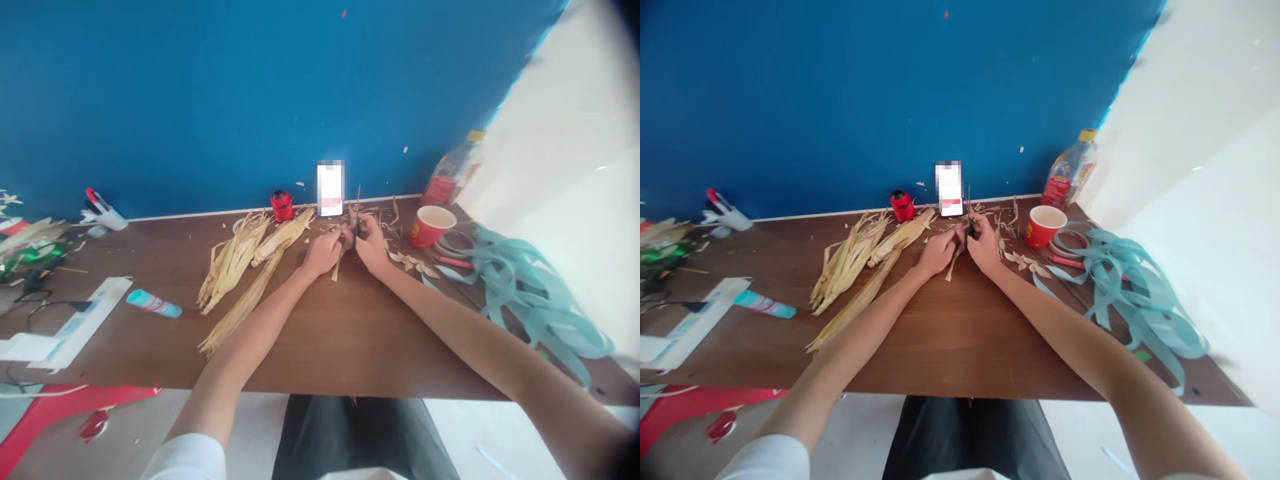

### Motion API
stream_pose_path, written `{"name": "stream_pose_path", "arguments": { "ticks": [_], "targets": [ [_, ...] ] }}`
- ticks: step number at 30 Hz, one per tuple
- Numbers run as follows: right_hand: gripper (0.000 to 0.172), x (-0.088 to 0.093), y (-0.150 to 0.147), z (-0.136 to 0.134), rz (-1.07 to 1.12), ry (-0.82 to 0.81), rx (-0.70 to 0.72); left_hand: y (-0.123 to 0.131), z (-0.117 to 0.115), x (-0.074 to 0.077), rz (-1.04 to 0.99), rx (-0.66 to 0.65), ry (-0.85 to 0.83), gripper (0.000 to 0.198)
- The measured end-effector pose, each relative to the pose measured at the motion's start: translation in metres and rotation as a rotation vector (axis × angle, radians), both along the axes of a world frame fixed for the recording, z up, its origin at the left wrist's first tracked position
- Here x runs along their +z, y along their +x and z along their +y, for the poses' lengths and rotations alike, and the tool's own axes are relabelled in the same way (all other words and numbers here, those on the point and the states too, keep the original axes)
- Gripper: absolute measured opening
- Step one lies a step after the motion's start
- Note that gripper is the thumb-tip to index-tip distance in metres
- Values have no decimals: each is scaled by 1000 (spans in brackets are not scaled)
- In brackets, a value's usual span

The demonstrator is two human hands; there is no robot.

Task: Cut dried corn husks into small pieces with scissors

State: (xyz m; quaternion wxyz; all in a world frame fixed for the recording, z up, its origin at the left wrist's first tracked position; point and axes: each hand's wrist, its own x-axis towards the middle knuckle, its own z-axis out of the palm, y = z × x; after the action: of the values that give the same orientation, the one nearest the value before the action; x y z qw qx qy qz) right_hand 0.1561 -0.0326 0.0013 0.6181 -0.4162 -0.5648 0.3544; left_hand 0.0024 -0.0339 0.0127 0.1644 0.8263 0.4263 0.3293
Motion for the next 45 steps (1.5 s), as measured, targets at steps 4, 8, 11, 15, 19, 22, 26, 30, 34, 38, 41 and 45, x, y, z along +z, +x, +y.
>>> {"name": "stream_pose_path", "arguments": {
  "ticks": [4,8,11,15,19,22,26,30,34,38,41,45],
  "targets": [
    [48,2,1,-1,73,-65,-9,2,-4,2,27,-21,5,50],
    [50,4,2,-2,87,-95,15,3,-2,0,-37,-27,-11,44],
    [49,5,1,-3,60,-85,46,2,2,0,-145,-41,1,41],
    [46,4,0,-4,-39,-43,95,0,9,2,-245,-40,-34,33],
    [45,2,1,-3,-137,-14,-17,0,11,3,-279,-1,-72,21],
    [45,3,2,-4,-183,8,-71,-1,13,1,-314,10,-117,20],
    [41,6,1,-6,-221,14,-134,-2,14,-2,-326,-26,-202,20],
    [42,4,1,-6,-222,10,-122,-3,15,-3,-288,-77,-223,22],
    [44,3,2,-6,-222,8,-119,-3,15,-4,-300,-98,-235,23],
    [45,3,1,-5,-211,12,-101,-4,17,-4,-394,-67,-278,19],
    [46,4,1,-6,-198,8,-90,-4,18,-4,-463,-51,-312,15],
    [46,6,1,-7,-200,-6,-80,-3,19,-5,-440,-58,-317,14]
  ]
}}
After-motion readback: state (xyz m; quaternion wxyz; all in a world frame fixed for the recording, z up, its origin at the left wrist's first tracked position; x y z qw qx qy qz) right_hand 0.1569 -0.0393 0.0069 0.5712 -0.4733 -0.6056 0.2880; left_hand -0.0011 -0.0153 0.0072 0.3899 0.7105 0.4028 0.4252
